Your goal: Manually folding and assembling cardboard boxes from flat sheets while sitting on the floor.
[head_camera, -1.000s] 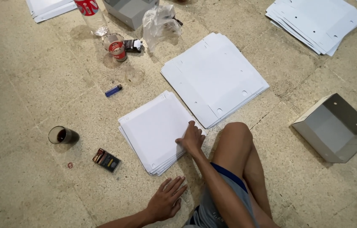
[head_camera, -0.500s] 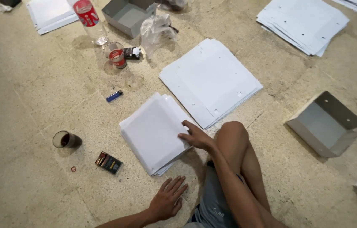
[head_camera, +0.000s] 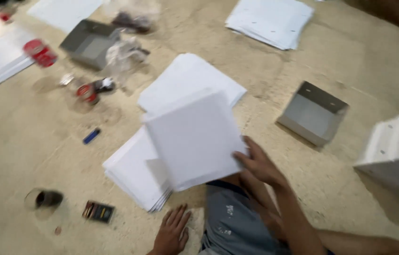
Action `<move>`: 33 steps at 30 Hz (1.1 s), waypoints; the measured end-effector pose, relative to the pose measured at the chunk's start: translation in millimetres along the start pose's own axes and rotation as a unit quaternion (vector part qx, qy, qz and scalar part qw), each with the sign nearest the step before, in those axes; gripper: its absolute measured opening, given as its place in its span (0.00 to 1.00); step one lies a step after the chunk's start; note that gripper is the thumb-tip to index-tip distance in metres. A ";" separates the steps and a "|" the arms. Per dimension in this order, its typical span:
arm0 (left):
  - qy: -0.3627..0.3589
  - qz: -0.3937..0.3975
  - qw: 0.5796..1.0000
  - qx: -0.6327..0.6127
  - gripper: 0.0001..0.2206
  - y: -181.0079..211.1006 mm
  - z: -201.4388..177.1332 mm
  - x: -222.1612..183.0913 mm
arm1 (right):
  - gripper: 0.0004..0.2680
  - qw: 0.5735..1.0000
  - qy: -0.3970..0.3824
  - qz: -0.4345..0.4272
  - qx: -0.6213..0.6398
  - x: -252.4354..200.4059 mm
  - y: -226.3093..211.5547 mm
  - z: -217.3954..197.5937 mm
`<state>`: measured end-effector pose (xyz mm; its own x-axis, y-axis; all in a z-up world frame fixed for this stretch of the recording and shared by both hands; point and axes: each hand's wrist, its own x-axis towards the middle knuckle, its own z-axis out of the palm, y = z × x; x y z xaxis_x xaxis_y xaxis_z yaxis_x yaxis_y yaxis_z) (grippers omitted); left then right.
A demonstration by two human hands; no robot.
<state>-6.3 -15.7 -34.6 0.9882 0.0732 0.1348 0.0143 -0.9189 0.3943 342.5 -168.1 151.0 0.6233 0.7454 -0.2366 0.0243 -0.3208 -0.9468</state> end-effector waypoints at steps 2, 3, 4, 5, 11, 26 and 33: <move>0.014 0.008 1.000 0.014 0.29 -7.4 15.1 -4.3 | 0.32 0.995 0.067 0.073 0.008 -36.1 15.1 -38.8; 0.015 0.009 0.999 0.029 0.31 -11.9 22.4 -6.5 | 0.25 0.991 0.118 0.069 0.005 -55.4 19.0 -56.1; 0.015 0.011 0.999 0.044 0.34 -16.8 29.3 -8.6 | 0.19 0.984 0.168 0.065 0.002 -75.1 22.6 -72.5; 0.012 0.023 0.999 0.042 0.34 -20.8 36.1 -11.9 | 0.19 0.981 0.180 0.067 0.004 -92.8 25.2 -83.6; 0.021 -0.003 0.995 0.101 0.32 -47.4 81.8 -26.3 | 0.09 0.921 0.370 0.106 -0.052 -176.1 69.5 -118.4; 0.111 -0.025 0.980 0.164 0.22 -75.7 118.2 -29.4 | 0.13 0.920 0.192 0.194 -0.283 -165.9 234.8 -82.5; 0.101 -0.016 0.967 0.233 0.21 -109.4 147.9 -37.5 | 0.08 0.918 0.190 0.151 -0.314 -161.3 260.9 -88.0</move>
<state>-22.3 24.7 -217.3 0.9370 0.1353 0.3219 0.1579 -0.9864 -0.0450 317.1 -423.5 -38.7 0.9001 0.3476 -0.2625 0.1767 -0.8422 -0.5095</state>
